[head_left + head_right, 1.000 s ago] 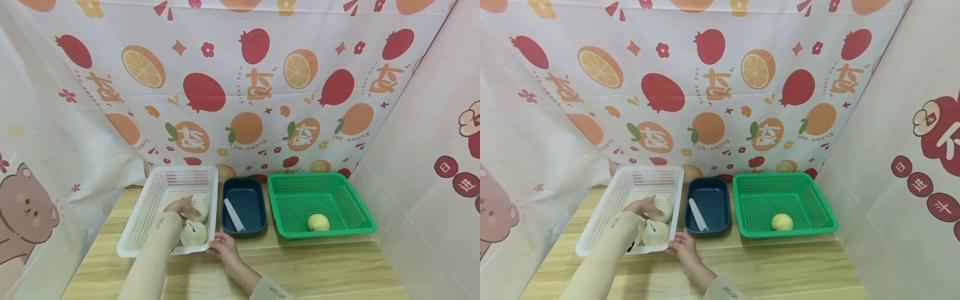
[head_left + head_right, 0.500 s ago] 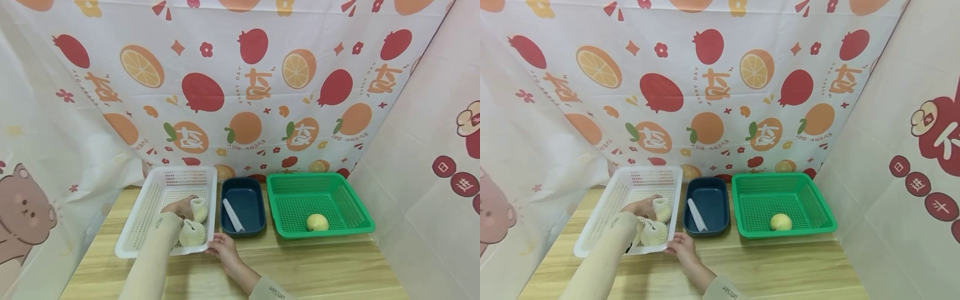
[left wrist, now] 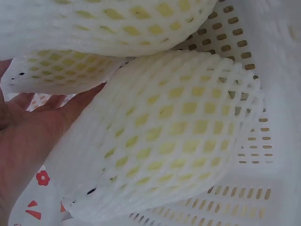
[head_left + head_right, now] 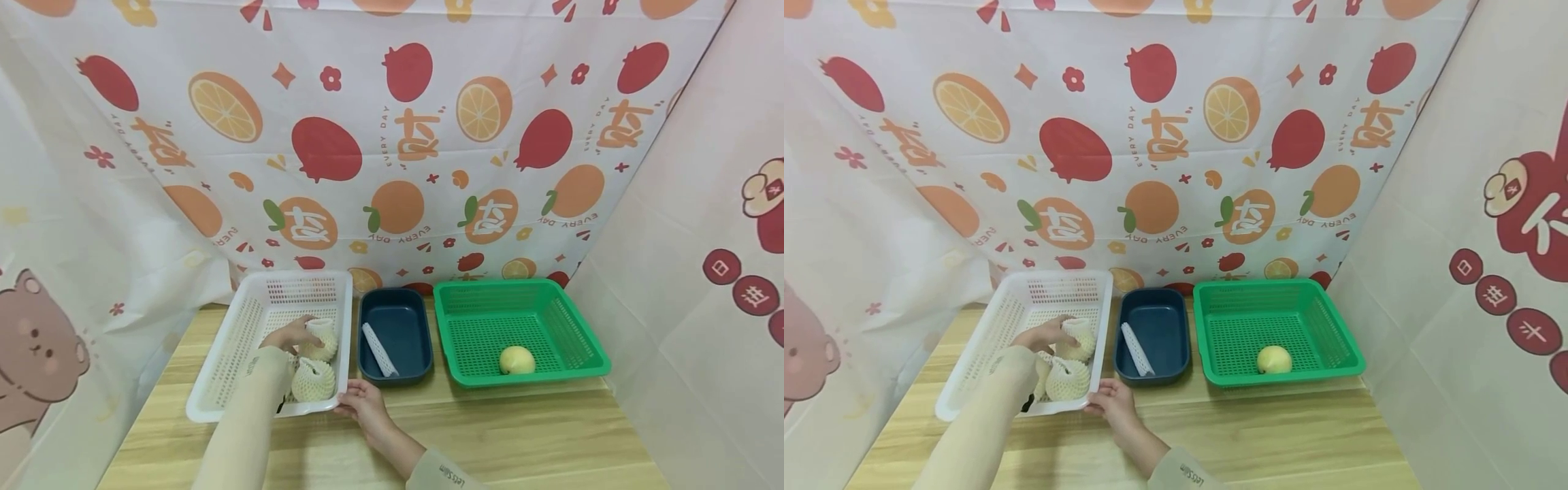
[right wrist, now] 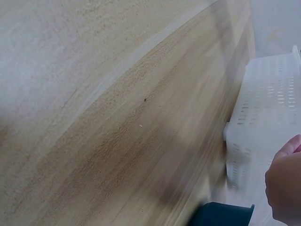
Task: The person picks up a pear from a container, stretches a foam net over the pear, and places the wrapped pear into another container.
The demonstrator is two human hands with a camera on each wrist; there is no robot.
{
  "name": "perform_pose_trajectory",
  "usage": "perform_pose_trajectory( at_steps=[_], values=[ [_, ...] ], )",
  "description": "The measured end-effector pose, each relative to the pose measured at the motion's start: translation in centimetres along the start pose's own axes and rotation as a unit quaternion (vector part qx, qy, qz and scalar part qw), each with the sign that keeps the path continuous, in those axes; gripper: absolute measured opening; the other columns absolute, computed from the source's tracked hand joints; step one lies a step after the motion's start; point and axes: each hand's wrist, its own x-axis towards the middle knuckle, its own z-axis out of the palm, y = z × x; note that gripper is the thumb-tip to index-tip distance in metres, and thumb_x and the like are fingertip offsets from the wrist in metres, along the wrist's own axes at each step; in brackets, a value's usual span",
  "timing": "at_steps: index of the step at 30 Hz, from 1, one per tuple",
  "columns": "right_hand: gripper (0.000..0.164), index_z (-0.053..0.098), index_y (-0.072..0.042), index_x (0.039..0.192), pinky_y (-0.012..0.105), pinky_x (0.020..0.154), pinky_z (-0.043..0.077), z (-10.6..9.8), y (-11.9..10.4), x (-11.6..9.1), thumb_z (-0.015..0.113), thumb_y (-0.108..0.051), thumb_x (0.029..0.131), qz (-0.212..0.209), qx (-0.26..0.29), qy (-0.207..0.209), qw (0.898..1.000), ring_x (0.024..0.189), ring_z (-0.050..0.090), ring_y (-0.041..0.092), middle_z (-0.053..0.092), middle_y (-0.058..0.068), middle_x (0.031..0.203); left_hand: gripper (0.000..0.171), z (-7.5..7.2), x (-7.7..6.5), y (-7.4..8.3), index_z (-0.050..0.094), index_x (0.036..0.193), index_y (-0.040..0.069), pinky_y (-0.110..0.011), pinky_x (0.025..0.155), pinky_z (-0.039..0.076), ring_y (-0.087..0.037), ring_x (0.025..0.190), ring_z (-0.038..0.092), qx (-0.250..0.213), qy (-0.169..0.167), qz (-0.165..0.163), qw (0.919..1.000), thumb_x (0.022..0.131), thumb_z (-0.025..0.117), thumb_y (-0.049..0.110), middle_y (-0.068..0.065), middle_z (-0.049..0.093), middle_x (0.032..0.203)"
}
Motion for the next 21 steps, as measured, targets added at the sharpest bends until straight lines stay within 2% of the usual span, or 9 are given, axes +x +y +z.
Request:
perform_pose_trajectory(
  at_steps=[5, 8, 10, 13, 16, 18, 21],
  values=[
    [0.024, 0.053, 0.009, 0.103, 0.030, 0.068, 0.053, 0.0, 0.0, 0.0, 0.057, 0.012, 0.080, 0.002, 0.002, 0.004, 1.000, 0.066, 0.060, 0.014, 0.059, 0.015, 0.085, 0.085, -0.3, -0.4, 0.1, 0.013, 0.140, -0.006, -0.062, 0.090, 0.033, -0.050, 0.122, 0.026, 0.011, 0.003, 0.016, 0.9998, 0.082, 0.067, 0.023, -0.034, 0.019, 0.138],
    [0.024, 0.052, 0.008, 0.104, 0.028, 0.066, 0.053, -0.2, 0.1, 0.0, 0.058, 0.010, 0.081, 0.002, -0.007, -0.002, 1.000, 0.066, 0.060, 0.014, 0.060, 0.013, 0.083, 0.084, -0.4, -0.5, 0.7, 0.014, 0.139, -0.008, -0.061, 0.094, 0.029, -0.051, 0.122, 0.025, 0.002, 0.034, 0.048, 0.9983, 0.083, 0.067, 0.025, -0.036, 0.020, 0.136],
    [0.023, 0.051, 0.007, 0.104, 0.026, 0.064, 0.053, -0.3, 0.1, 0.0, 0.060, 0.007, 0.082, -0.003, -0.023, -0.003, 1.000, 0.065, 0.060, 0.013, 0.060, 0.009, 0.080, 0.084, -0.5, -0.4, 1.3, 0.014, 0.138, -0.009, -0.060, 0.097, 0.026, -0.051, 0.123, 0.023, -0.010, 0.066, 0.077, 0.9947, 0.083, 0.067, 0.025, -0.037, 0.020, 0.136],
    [0.025, 0.051, 0.006, 0.105, 0.025, 0.061, 0.053, -0.7, 0.0, -0.1, 0.062, -0.001, 0.085, -0.020, -0.059, 0.006, 0.998, 0.063, 0.060, 0.012, 0.059, 0.005, 0.076, 0.082, -0.5, -0.2, 2.6, 0.016, 0.137, -0.012, -0.057, 0.099, 0.025, -0.050, 0.124, 0.024, -0.018, 0.120, 0.126, 0.9846, 0.083, 0.066, 0.022, -0.037, 0.022, 0.136],
    [0.023, 0.052, 0.007, 0.103, 0.028, 0.059, 0.054, -1.0, -0.5, -0.2, 0.062, -0.006, 0.087, -0.054, -0.096, 0.025, 0.994, 0.061, 0.060, 0.013, 0.059, 0.005, 0.075, 0.069, -0.3, -0.3, 4.2, 0.026, 0.135, -0.012, -0.055, 0.100, 0.026, -0.047, 0.124, 0.027, -0.031, 0.169, 0.162, 0.9717, 0.085, 0.063, 0.018, -0.034, 0.029, 0.135],
    [0.018, 0.053, 0.008, 0.099, 0.032, 0.059, 0.054, -1.1, -1.4, -0.5, 0.060, -0.004, 0.087, -0.077, -0.118, 0.036, 0.989, 0.061, 0.061, 0.018, 0.059, 0.008, 0.075, 0.058, 0.1, -0.6, 5.2, 0.035, 0.132, -0.010, -0.052, 0.099, 0.029, -0.044, 0.122, 0.032, -0.044, 0.199, 0.177, 0.9629, 0.087, 0.061, 0.016, -0.030, 0.036, 0.132],
    [0.011, 0.054, 0.011, 0.094, 0.038, 0.061, 0.054, -1.2, -3.1, -1.0, 0.056, 0.003, 0.087, -0.114, -0.156, 0.045, 0.980, 0.065, 0.062, 0.033, 0.059, 0.014, 0.075, 0.040, 0.9, -1.4, 6.8, 0.048, 0.122, -0.007, -0.048, 0.094, 0.037, -0.038, 0.114, 0.044, -0.068, 0.246, 0.193, 0.9475, 0.088, 0.059, 0.013, -0.025, 0.050, 0.121]
  ],
)
